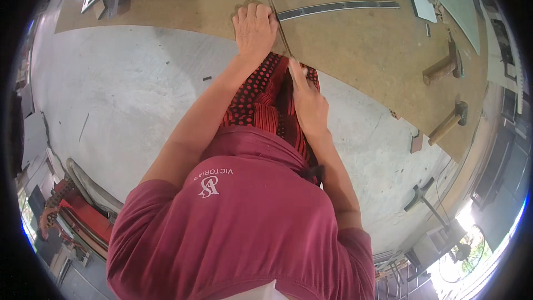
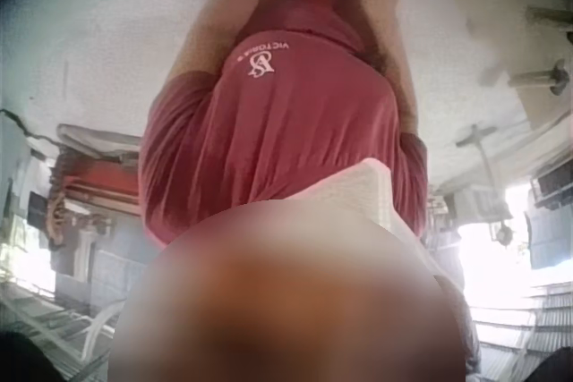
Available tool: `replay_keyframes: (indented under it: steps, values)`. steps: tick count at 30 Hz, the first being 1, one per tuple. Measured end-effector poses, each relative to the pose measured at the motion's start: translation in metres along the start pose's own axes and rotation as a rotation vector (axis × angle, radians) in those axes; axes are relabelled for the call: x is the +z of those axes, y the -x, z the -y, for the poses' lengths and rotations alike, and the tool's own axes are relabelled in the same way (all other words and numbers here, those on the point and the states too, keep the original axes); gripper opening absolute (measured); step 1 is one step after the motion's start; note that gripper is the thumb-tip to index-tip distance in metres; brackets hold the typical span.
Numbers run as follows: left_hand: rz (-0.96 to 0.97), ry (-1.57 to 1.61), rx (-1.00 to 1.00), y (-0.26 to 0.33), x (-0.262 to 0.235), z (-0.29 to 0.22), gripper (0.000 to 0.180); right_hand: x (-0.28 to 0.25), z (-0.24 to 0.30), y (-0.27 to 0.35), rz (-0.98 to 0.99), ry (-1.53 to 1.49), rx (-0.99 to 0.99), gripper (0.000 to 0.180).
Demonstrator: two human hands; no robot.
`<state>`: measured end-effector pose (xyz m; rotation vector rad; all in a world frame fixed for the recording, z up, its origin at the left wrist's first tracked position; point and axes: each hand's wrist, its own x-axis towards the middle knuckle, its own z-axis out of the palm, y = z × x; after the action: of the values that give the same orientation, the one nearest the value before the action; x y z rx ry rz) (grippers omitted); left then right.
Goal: The person cuts a strip of wood or laminate material using a manual handsaw while the material is braced on a workbench.
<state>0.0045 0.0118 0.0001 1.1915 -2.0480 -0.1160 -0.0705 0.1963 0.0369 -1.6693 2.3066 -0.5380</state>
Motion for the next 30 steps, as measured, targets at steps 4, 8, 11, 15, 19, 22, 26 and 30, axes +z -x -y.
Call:
replay_keyframes:
  steps: [4,8,11,15,19,22,26,30]
  values:
    - [0.003,0.008,0.006,-0.002,-0.002,-0.001,0.014,-0.004,-0.011,0.06,-0.074,0.004,0.003,0.05]
    - [0.0,0.018,0.003,-0.001,0.0,0.001,0.015,-0.009,-0.009,0.059,-0.025,0.054,0.052,0.05]
    - [-0.022,0.002,0.008,0.0,0.001,0.001,0.015,-0.007,0.004,0.01,-0.02,-0.048,0.024,0.05]
    - [-0.009,-0.007,0.022,0.001,0.005,-0.004,0.015,-0.002,0.016,-0.033,-0.067,-0.018,-0.024,0.047]
    - [0.017,-0.022,-0.002,0.003,0.0,0.004,0.015,-0.01,0.016,-0.019,0.171,-0.054,0.134,0.049]
    - [-0.019,-0.075,0.004,0.002,0.002,0.004,0.015,-0.008,0.001,0.032,0.018,-0.106,0.005,0.045]
    - [-0.024,-0.058,0.016,0.0,0.007,0.002,0.015,-0.006,-0.015,0.07,0.148,-0.056,0.152,0.048]
    - [-0.028,-0.024,0.023,0.0,0.005,0.004,0.016,-0.007,0.003,0.024,0.063,-0.127,0.085,0.051]
